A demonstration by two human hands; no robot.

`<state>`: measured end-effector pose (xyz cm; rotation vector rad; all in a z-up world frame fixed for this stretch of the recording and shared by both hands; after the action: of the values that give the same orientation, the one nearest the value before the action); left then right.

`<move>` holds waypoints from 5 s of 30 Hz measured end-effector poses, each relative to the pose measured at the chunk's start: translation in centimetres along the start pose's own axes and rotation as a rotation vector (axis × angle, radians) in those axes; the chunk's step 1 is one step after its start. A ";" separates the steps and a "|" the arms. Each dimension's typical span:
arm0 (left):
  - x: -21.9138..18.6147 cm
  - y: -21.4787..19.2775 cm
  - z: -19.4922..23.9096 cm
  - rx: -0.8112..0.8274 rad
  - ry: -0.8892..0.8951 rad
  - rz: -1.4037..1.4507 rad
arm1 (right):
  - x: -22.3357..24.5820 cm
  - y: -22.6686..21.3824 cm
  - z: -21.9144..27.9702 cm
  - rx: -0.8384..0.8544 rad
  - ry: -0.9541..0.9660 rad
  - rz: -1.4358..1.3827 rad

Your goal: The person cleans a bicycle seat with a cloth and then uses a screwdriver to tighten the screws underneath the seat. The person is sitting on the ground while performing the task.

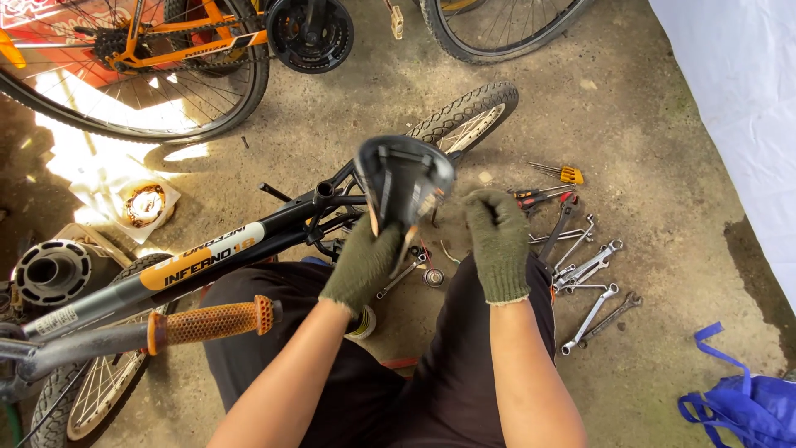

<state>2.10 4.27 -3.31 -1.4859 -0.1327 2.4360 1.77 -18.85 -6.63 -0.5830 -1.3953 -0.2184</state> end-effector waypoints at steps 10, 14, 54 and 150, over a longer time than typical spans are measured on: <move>-0.6 3.5 7.7 0.298 0.438 0.000 | 4.2 -2.1 3.8 -0.171 -0.354 0.188; 6.2 5.1 4.0 0.361 0.213 0.354 | 1.2 -1.9 3.2 -0.072 -0.118 -0.090; 6.5 4.6 2.5 0.405 0.105 0.354 | 12.2 -0.5 7.9 -0.100 -0.760 0.500; 8.1 -4.7 -1.5 0.016 -0.087 1.234 | -13.0 20.6 4.8 1.002 -0.288 1.159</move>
<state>0.89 10.93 -9.88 -1.7246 1.0952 3.3232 5.14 -1.55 -24.18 -0.4736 -1.0423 1.4511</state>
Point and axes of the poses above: each hand's wrist, its own z-axis away from the middle knuckle, its own y-axis out of the palm, x = y × z, the point moved 10 cm from there along -z, towards the middle knuckle, and after that the axes turned 1 degree about z, right-handed, at the moved point
